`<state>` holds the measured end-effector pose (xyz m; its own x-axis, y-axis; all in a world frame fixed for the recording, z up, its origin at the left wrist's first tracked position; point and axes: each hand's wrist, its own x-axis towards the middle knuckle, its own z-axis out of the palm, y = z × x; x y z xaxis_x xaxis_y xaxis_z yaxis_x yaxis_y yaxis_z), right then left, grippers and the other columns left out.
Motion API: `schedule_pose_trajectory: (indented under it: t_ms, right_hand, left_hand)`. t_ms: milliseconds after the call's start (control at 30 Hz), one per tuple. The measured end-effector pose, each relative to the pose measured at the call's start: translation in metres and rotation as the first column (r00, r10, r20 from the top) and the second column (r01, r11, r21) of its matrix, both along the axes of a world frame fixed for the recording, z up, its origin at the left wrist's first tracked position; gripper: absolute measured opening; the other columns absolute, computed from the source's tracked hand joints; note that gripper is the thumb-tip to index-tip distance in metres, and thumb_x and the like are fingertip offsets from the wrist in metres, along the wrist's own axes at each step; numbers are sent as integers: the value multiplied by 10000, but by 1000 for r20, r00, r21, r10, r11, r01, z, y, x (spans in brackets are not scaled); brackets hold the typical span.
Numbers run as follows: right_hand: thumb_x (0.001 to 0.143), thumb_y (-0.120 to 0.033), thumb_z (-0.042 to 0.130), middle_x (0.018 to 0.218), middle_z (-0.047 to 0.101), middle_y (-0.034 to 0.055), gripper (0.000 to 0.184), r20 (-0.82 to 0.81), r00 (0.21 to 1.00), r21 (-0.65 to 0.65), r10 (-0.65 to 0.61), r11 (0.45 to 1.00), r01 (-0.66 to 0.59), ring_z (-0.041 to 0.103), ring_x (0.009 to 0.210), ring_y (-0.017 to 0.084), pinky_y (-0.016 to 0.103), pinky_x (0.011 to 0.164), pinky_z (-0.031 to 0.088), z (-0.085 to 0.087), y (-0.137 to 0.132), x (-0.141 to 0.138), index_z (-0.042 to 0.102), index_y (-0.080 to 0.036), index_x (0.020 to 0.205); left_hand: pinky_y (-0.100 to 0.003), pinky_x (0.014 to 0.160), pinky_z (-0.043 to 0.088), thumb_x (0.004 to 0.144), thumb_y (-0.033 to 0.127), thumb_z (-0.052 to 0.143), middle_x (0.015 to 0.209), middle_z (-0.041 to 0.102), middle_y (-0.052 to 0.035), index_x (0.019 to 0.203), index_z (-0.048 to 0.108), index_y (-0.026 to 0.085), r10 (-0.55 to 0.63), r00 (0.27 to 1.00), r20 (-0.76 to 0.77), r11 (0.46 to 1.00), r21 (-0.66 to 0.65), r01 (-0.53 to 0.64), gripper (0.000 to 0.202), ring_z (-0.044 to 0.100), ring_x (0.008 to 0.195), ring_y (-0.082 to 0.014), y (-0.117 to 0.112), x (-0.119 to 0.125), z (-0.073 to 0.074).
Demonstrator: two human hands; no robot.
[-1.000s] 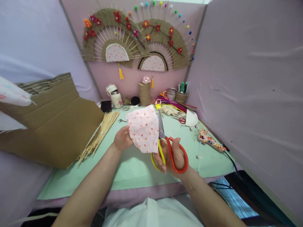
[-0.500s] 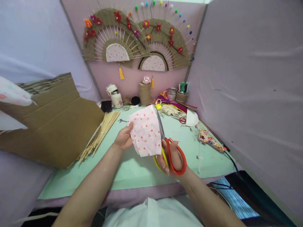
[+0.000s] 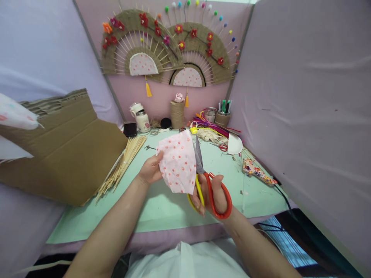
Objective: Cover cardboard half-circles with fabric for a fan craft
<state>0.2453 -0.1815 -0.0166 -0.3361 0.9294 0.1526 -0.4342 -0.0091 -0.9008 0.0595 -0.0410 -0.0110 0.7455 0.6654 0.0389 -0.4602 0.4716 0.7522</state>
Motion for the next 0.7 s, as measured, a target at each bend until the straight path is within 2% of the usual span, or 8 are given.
schedule_pose_trajectory:
  t_ms: [100, 167, 300, 433, 600, 700]
  right_hand:
    - [625, -959, 253, 417, 497, -21, 838, -40, 999, -41, -10, 999, 9, 383, 281, 88, 214, 313, 348, 2, 0, 1, 541, -175, 694]
    - [615, -962, 271, 418, 504, -22, 836, -35, 999, -59, -21, 998, 19, 389, 280, 93, 215, 307, 348, 3, 0, 1, 543, -178, 711]
    - [607, -966, 266, 397, 489, -16, 840, -28, 999, -38, -41, 998, 40, 402, 280, 95, 214, 309, 347, 2, 3, 2, 539, -173, 655]
    - [631, -954, 273, 401, 486, -16, 824, -37, 997, -34, -73, 997, 72, 404, 276, 90, 215, 310, 353, 1, 5, 2, 533, -173, 611]
    - [666, -945, 203, 306, 389, -18, 830, 46, 988, -44, -148, 988, 150, 341, 237, 72, 201, 289, 313, 1, 4, 0, 456, -183, 456]
    - [657, -947, 239, 274, 344, -38, 797, 104, 975, -87, -196, 975, 205, 302, 210, 69, 194, 256, 269, 0, 2, 0, 444, -197, 479]
  left_hand:
    - [-484, 1122, 332, 930, 333, 506, 1182, 687, -157, 1176, 637, 94, -45, 999, -12, 999, 24, 46, 368, 550, 1236, -318, 0, -2, -1]
    - [-487, 1108, 351, 919, 328, 530, 1169, 692, -158, 1170, 641, 97, -61, 998, -21, 997, 36, 62, 359, 564, 1219, -322, 0, -3, -2]
    - [-486, 1083, 386, 902, 335, 561, 1137, 705, -164, 1184, 632, 93, -73, 996, -49, 996, 49, 76, 378, 574, 1206, -328, 0, -3, -5]
    - [-495, 1075, 391, 907, 348, 549, 1190, 679, -175, 1272, 575, 100, -97, 993, -65, 993, 58, 101, 442, 538, 1245, -334, 1, -1, -8]
    - [-493, 1082, 383, 908, 371, 544, 1238, 650, -187, 1318, 534, 99, -131, 989, -67, 989, 59, 135, 492, 499, 1283, -338, 2, 1, -12]
    - [-488, 1069, 396, 904, 372, 554, 1252, 643, -182, 1314, 538, 109, -131, 989, -61, 989, 59, 135, 487, 510, 1274, -338, 2, 2, -12]
